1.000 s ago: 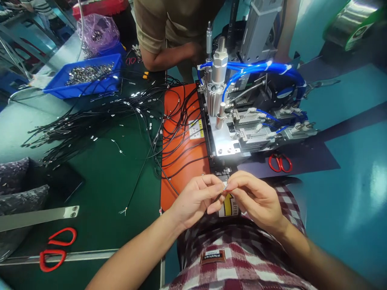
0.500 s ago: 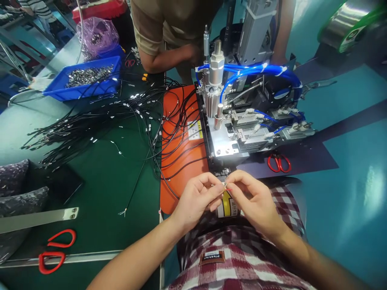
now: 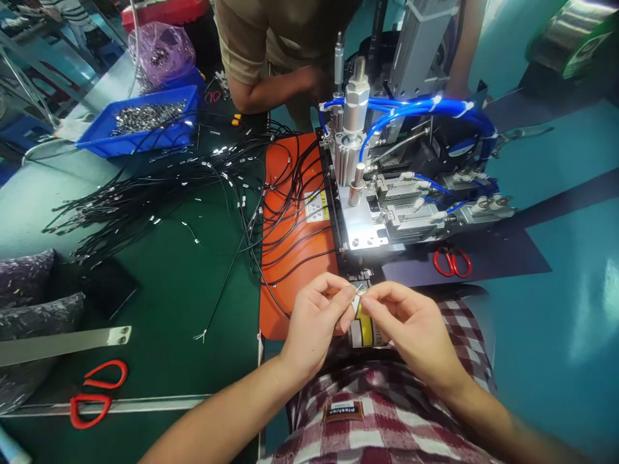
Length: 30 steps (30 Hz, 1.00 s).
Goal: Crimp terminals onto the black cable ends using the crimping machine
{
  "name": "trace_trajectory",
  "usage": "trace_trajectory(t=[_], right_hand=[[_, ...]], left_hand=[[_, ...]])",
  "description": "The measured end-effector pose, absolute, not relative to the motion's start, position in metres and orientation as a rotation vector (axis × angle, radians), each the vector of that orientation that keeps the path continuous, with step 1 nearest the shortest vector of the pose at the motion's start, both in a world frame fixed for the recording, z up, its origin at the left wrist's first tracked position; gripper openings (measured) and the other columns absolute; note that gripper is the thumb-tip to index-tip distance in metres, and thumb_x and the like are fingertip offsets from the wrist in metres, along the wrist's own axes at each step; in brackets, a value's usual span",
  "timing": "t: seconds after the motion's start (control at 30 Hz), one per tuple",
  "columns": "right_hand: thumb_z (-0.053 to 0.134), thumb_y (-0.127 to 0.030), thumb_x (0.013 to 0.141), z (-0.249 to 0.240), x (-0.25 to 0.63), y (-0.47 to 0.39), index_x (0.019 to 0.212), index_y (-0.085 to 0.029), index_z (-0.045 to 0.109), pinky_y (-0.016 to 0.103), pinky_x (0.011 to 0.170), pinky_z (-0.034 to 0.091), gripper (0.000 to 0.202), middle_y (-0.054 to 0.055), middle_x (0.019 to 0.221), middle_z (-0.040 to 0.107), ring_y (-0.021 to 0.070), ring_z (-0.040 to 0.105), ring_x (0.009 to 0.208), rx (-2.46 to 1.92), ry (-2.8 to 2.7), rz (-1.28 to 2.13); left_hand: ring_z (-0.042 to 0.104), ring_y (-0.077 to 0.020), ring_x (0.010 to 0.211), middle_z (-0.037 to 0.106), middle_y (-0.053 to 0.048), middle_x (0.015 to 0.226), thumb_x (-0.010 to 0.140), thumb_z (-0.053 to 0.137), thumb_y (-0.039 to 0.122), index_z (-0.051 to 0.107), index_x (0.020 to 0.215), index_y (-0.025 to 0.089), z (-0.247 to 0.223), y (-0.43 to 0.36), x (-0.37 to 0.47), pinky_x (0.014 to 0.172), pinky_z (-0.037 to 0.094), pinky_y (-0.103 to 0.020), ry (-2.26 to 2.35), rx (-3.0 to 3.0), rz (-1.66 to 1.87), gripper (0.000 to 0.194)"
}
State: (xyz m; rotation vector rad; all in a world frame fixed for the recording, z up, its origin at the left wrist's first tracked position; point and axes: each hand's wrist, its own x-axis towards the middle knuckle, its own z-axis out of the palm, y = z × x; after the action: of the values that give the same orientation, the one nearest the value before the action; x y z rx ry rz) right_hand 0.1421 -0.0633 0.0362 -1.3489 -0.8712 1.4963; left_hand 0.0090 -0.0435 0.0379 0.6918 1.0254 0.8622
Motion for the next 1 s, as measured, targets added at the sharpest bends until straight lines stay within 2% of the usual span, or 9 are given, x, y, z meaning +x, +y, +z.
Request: trace_trajectory(t=[0.17,0.3,0.47,0.67,0.87,1.0], right_hand=[[0.065,-0.038,0.084,0.035,0.135,-0.068,0.071,-0.017,0.060,0.022,0.045,0.040,0.025,0.002,0.063,0.062,0.0114,0.049,0.051,-1.348,-0.971,1.438],[0.064,-0.037,0.085,0.030,0.140,-0.069,0.072,-0.018,0.060,0.021,0.043,0.037,0.024,0.000,0.061,0.061,0.0102,0.046,0.048,-1.383,-0.969,1.420],[0.062,-0.027,0.088,0.025,0.148,-0.075,0.073,-0.019,0.060,0.022,0.049,0.039,0.017,-0.002,0.065,0.057,0.0108,0.047,0.054,-1.421,-1.139,1.231],[0.060,-0.016,0.087,0.029,0.152,-0.078,0.075,-0.020,0.059,0.023,0.055,0.040,0.013,-0.002,0.069,0.056,0.0112,0.048,0.059,-1.367,-1.336,1.007],[0.061,-0.027,0.088,0.038,0.140,-0.071,0.070,-0.019,0.059,0.021,0.049,0.043,0.020,-0.002,0.063,0.057,0.0109,0.053,0.054,-1.359,-1.055,1.344],[0.066,-0.032,0.084,0.033,0.146,-0.064,0.075,-0.018,0.064,0.021,0.052,0.043,0.017,0.000,0.066,0.061,0.0111,0.052,0.057,-1.428,-1.051,1.482]], left_hand=[[0.038,-0.0070,0.045,0.047,0.006,0.046,0.080,0.069,0.035,0.054,0.075,0.016,0.038,-0.043,0.010,0.049,0.030,-0.019,1.036,0.574,0.862,0.025],[0.043,-0.0071,0.047,0.054,0.003,0.053,0.080,0.069,0.038,0.057,0.077,0.015,0.042,-0.039,0.007,0.047,0.030,-0.018,1.083,0.634,0.718,0.027],[0.052,-0.0086,0.056,0.059,0.001,0.065,0.078,0.071,0.030,0.063,0.082,0.014,0.052,-0.038,0.008,0.052,0.039,-0.019,1.191,0.860,0.672,0.018],[0.050,-0.0085,0.058,0.062,-0.002,0.071,0.076,0.073,0.025,0.068,0.076,0.013,0.059,-0.044,0.014,0.055,0.041,-0.020,1.303,0.872,0.761,0.013],[0.038,-0.0048,0.050,0.052,0.003,0.058,0.070,0.077,0.027,0.065,0.071,0.012,0.054,-0.041,0.017,0.048,0.029,-0.018,1.104,0.505,0.850,0.019],[0.035,-0.0049,0.050,0.048,0.004,0.054,0.068,0.079,0.027,0.064,0.070,0.011,0.045,-0.036,0.012,0.048,0.024,-0.019,1.088,0.468,0.805,0.022]])
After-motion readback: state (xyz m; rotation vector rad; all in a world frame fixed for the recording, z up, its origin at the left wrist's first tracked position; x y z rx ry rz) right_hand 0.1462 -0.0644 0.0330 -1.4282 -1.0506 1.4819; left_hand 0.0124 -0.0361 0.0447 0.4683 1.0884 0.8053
